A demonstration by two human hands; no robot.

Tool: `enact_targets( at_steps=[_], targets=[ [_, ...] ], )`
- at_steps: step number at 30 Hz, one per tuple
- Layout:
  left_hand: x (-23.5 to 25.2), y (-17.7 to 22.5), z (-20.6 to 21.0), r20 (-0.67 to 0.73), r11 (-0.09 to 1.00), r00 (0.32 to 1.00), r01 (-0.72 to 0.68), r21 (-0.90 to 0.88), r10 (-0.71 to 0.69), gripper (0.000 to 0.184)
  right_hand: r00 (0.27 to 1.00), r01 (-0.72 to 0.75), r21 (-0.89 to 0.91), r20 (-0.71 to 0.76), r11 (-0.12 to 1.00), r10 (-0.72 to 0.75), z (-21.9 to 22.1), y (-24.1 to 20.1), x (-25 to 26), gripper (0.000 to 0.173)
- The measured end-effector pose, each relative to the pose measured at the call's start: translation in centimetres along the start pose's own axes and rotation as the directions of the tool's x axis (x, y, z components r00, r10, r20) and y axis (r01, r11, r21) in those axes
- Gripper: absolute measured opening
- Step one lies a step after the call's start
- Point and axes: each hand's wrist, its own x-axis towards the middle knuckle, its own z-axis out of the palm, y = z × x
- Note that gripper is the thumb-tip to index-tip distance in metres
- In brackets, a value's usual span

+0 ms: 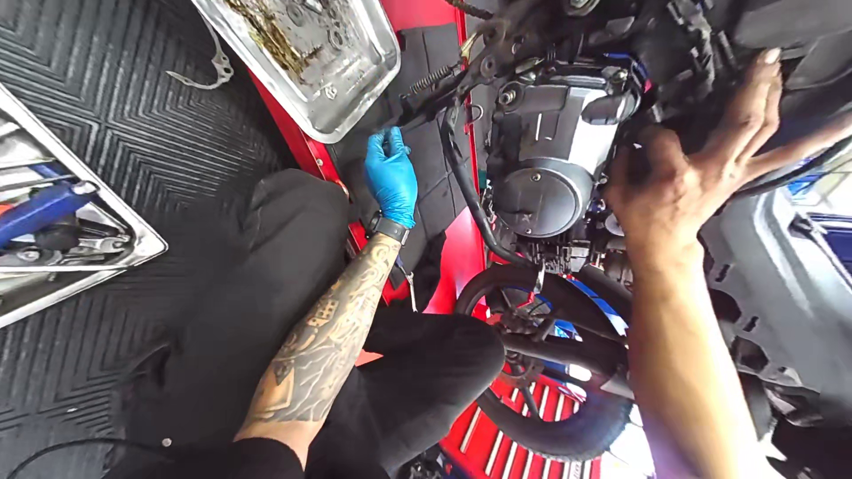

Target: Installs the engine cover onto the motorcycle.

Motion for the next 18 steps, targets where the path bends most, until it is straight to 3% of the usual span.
enact_targets(
  at_steps=[7, 10, 18],
  targets=[
    [-0.3, -1.7, 0.2, 0.06, 0.988, 0.995, 0.067, 0.137, -0.076, 0.027, 1.0, 0.019, -0.049, -0.015, 0.999, -0.02, 0.3, 0.4, 0.1, 0.027],
    [-0.3, -2.3, 0.2, 0.076, 0.982, 0.992, 0.092, 0.166, -0.105, 0.027, 0.999, 0.035, -0.058, -0.02, 0.998, -0.036, 0.4, 0.2, 0.2, 0.02],
    [-0.1, -2.3, 0.1, 0.075, 0.977, 0.99, 0.1, 0.188, -0.115, 0.028, 0.996, 0.017, -0.045, 0.092, 0.999, -0.013, -0.8, -0.2, 0.1, 0.021]
  ],
)
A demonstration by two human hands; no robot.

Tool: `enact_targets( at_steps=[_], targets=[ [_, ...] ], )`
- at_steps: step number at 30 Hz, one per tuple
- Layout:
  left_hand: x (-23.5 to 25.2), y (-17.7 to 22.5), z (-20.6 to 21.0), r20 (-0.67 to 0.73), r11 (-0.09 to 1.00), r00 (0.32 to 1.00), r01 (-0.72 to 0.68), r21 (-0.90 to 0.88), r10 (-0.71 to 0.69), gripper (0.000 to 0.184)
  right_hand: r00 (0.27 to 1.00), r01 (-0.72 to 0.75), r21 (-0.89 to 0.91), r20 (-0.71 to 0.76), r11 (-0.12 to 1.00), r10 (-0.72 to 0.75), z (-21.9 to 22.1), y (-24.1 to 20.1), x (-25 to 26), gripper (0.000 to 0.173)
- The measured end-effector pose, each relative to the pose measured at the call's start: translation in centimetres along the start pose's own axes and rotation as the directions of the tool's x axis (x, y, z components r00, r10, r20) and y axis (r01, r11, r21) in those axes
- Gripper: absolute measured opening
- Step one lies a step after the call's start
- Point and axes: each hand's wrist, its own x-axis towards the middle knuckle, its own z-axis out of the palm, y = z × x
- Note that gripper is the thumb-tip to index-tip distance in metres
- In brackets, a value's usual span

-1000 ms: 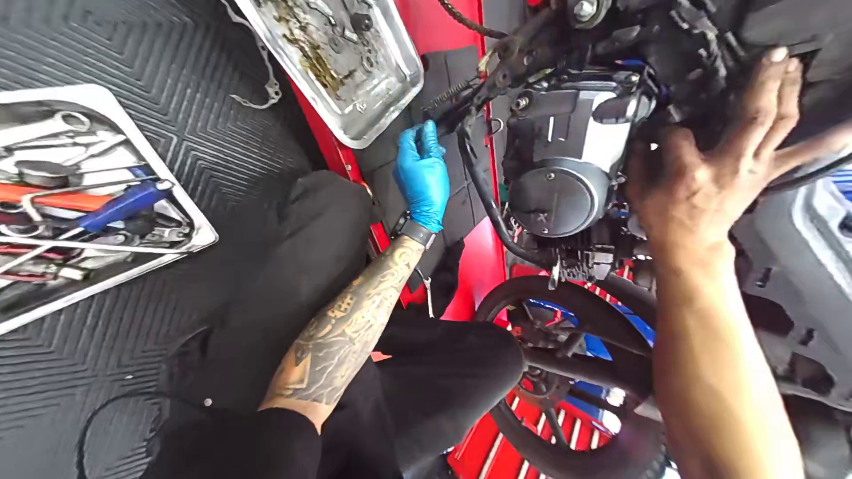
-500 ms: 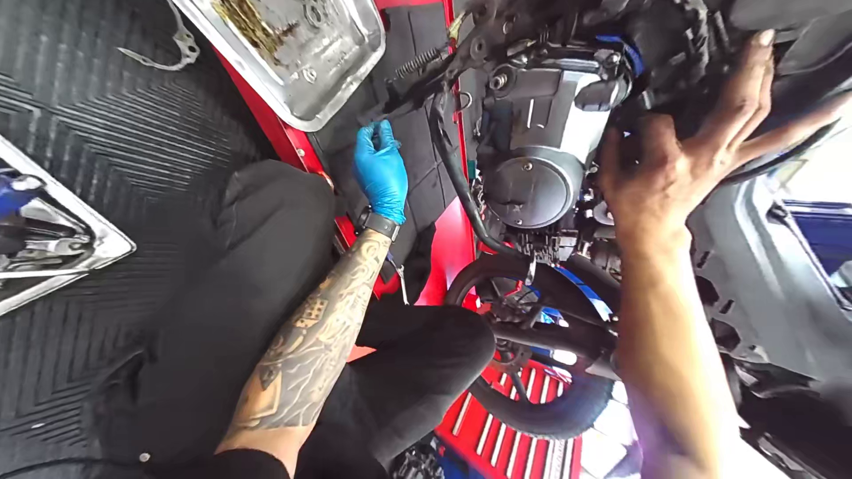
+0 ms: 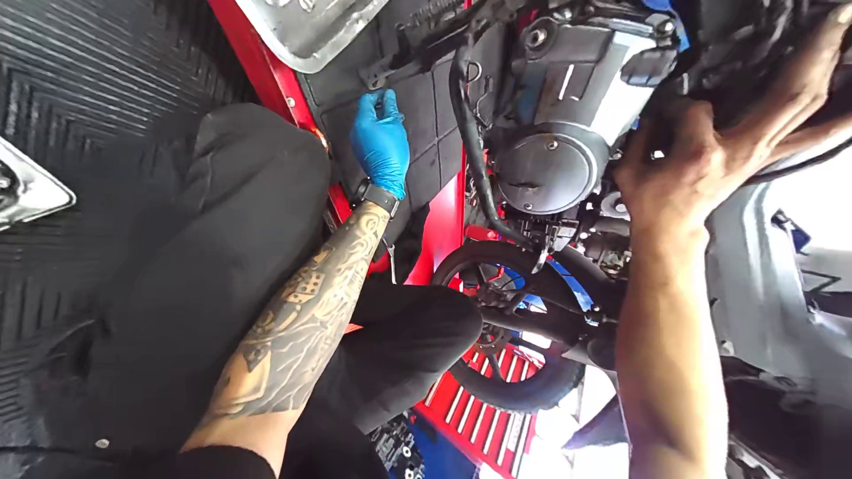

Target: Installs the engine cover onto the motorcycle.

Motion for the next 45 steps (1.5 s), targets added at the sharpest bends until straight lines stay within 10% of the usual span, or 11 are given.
enact_targets(
  at_steps=[33, 39, 45],
  targets=[
    [-2.8, -3.3, 1.2, 0.113, 0.97, 0.991, 0.092, -0.227, -0.068, 0.023, 0.998, 0.033, -0.106, -0.057, 0.994, -0.039, 1.0, 0.5, -0.4, 0.028],
    [-2.3, 1.4, -0.4, -0.097, 0.91, 0.98, -0.199, -0.365, 0.175, 0.023, 0.999, 0.013, -0.076, -0.039, 0.997, -0.016, 0.2, 0.4, -0.3, 0.031],
    [-0.9, 12.4, -0.2, 0.016, 0.778, 0.788, -0.605, -0.172, 0.616, 0.023, 0.997, -0.006, -0.019, -0.079, 1.0, 0.005, 1.0, 0.9, -0.4, 0.034]
  ],
)
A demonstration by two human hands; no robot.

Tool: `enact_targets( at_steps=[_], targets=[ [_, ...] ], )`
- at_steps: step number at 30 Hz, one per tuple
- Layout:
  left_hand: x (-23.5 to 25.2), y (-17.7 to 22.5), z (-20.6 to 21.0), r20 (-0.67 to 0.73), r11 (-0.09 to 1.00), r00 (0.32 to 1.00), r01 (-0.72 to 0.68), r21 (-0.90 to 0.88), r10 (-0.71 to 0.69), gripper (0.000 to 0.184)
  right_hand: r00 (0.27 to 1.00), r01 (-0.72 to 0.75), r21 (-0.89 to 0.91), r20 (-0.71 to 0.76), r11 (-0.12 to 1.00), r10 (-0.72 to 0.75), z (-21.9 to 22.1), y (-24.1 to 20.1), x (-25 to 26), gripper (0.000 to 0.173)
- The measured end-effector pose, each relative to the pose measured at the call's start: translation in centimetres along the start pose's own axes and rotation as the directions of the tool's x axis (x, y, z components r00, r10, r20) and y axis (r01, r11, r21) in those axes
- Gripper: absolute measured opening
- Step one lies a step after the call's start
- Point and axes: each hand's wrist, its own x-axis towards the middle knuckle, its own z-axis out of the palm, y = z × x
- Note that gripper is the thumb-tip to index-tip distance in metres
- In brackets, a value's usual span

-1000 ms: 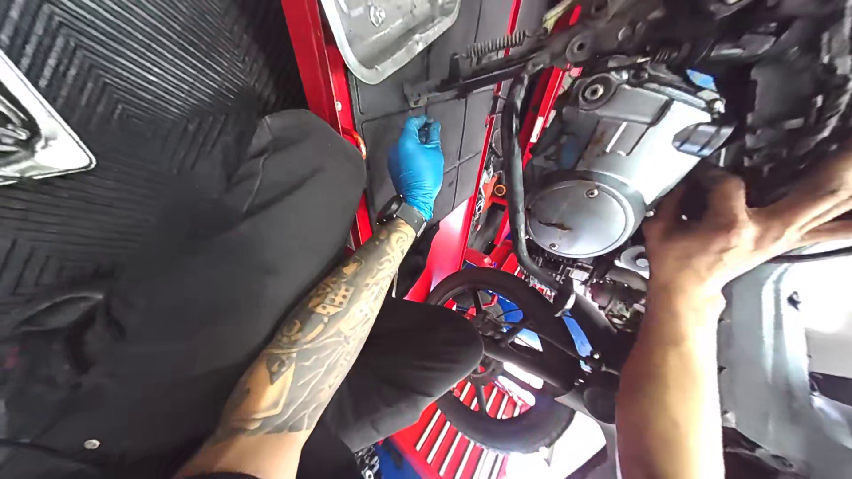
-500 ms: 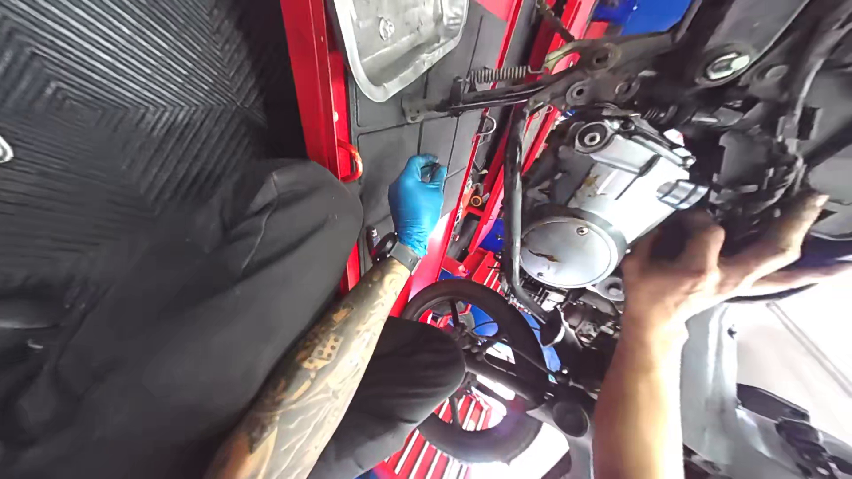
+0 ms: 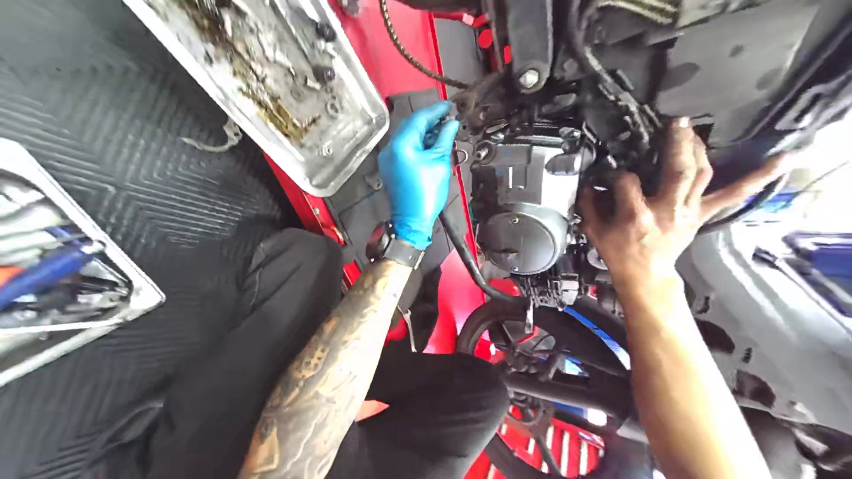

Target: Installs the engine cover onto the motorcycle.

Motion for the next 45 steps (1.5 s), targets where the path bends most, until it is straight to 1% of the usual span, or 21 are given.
enact_targets(
  at_steps=[2, 4, 6, 9, 12, 14, 17, 20, 23, 27, 29, 34, 38, 42, 45],
  targets=[
    [2.0, 1.6, 1.6, 0.164, 0.989, 0.986, -0.034, 0.141, 0.01, 0.022, 1.0, 0.0, 0.069, 0.027, 0.998, -0.002, -0.4, -0.3, 0.2, 0.028],
    [3.3, 2.2, 3.3, 0.241, 0.962, 0.97, -0.089, 0.26, 0.024, 0.021, 0.998, 0.021, 0.121, 0.061, 0.992, -0.029, -1.2, -0.3, 0.4, 0.026],
    [4.2, 2.5, 4.6, 0.286, 0.933, 0.958, -0.11, 0.343, 0.008, 0.02, 0.997, 0.036, 0.13, 0.056, 0.991, -0.043, -1.4, -0.2, 0.6, 0.025],
    [4.9, 3.4, 5.9, 0.36, 0.902, 0.929, -0.079, 0.425, -0.089, 0.019, 0.999, 0.05, 0.125, 0.002, 0.991, -0.051, -1.0, -0.2, 0.5, 0.018],
    [5.8, 4.5, 7.0, 0.387, 0.832, 0.902, -0.058, 0.551, -0.193, 0.022, 0.998, 0.065, 0.13, -0.021, 0.989, -0.063, -0.9, 0.1, 0.3, 0.015],
    [6.6, 4.8, 7.6, 0.398, 0.806, 0.89, -0.062, 0.588, -0.222, 0.026, 0.997, 0.07, 0.115, -0.039, 0.991, -0.066, -0.5, 0.4, 0.3, 0.016],
    [7.2, 4.6, 7.8, 0.415, 0.789, 0.885, -0.096, 0.607, -0.211, 0.028, 0.997, 0.065, 0.135, -0.039, 0.989, -0.06, -0.4, 0.5, 0.3, 0.018],
    [7.4, 5.2, 8.1, 0.412, 0.762, 0.872, -0.073, 0.643, -0.264, 0.027, 0.997, 0.076, 0.181, -0.031, 0.981, -0.071, -0.6, 0.7, 0.3, 0.022],
    [7.8, 5.7, 8.0, 0.441, 0.723, 0.84, -0.087, 0.685, -0.317, 0.03, 0.997, 0.079, 0.207, -0.034, 0.975, -0.074, -0.5, 0.7, 0.3, 0.022],
    [8.7, 5.3, 8.0, 0.48, 0.734, 0.803, -0.081, 0.674, -0.353, 0.032, 0.997, 0.076, 0.197, -0.03, 0.977, -0.072, -0.5, 0.7, 0.3, 0.021],
    [8.8, 5.1, 8.0, 0.481, 0.739, 0.796, -0.064, 0.671, -0.368, 0.032, 0.996, 0.088, 0.188, -0.03, 0.978, -0.083, -0.4, 0.7, 0.3, 0.022],
    [8.9, 5.3, 7.8, 0.507, 0.736, 0.778, -0.085, 0.671, -0.372, 0.031, 0.995, 0.096, 0.187, -0.026, 0.978, -0.092, -0.6, 0.8, 0.2, 0.023],
    [8.9, 5.8, 7.6, 0.525, 0.71, 0.77, -0.136, 0.691, -0.363, 0.034, 0.996, 0.088, 0.183, -0.018, 0.979, -0.087, -0.7, 0.8, 0.2, 0.022],
    [9.2, 6.0, 7.6, 0.562, 0.702, 0.742, -0.177, 0.69, -0.365, 0.038, 0.997, 0.076, 0.188, -0.014, 0.979, -0.075, -0.7, 0.9, 0.2, 0.022],
    [9.1, 6.1, 7.7, 0.558, 0.697, 0.742, -0.174, 0.696, -0.372, 0.039, 0.997, 0.077, 0.218, -0.032, 0.973, -0.072, -0.7, 0.9, 0.3, 0.021]
  ],
)
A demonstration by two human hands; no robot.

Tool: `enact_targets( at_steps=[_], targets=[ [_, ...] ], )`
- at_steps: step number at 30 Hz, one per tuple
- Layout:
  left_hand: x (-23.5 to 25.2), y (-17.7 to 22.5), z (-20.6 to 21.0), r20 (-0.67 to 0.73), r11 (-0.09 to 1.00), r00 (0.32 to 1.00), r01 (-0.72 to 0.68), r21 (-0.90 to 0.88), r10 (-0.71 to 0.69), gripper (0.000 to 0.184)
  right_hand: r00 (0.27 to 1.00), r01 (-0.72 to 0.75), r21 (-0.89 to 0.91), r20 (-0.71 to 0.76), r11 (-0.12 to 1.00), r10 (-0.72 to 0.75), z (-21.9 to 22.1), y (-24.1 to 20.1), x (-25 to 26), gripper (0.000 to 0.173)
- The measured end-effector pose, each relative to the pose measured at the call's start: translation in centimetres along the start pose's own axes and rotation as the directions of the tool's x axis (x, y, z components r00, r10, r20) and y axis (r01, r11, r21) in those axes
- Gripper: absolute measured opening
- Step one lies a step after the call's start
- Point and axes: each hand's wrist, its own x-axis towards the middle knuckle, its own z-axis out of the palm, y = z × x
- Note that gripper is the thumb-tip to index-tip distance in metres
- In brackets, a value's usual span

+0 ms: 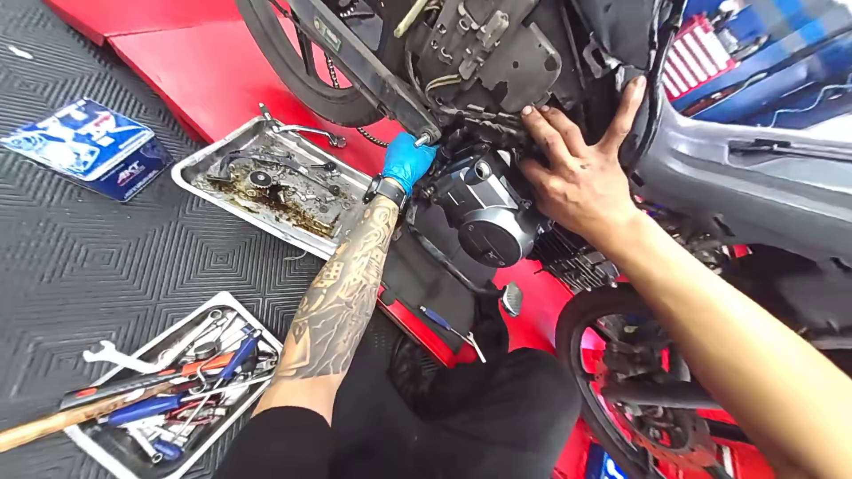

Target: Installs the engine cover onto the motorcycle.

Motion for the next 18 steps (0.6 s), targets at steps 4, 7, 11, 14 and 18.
enact_targets(
  at_steps=[4, 7, 11, 14, 18],
  targets=[
    [0.6, -0.4, 0.3, -0.001, 1.0, 1.0, -0.011, -0.002, 0.011, 0.039, 1.0, -0.003, 0.01, 0.015, 1.0, 0.003, 0.0, -0.1, 0.0, 0.02],
    [0.7, -0.3, 0.7, -0.034, 0.999, 0.999, 0.027, -0.046, -0.028, 0.035, 1.0, -0.009, 0.0, 0.014, 1.0, 0.009, -0.1, 0.0, -0.1, 0.02],
    [0.0, 0.2, 0.8, -0.086, 0.995, 0.994, 0.06, -0.077, -0.067, 0.033, 1.0, 0.006, 0.003, -0.026, 1.0, -0.006, 0.1, 0.0, -0.1, 0.021],
    [-0.4, 0.1, 0.6, -0.067, 0.997, 0.997, 0.041, -0.07, -0.045, 0.033, 1.0, 0.002, 0.02, -0.017, 1.0, -0.002, -0.1, -0.1, -0.1, 0.022],
    [-0.6, 0.2, 0.3, -0.02, 0.994, 0.999, 0.027, -0.106, -0.029, 0.031, 1.0, -0.02, 0.02, 0.001, 1.0, 0.02, -0.3, -0.4, 0.0, 0.023]
  ],
)
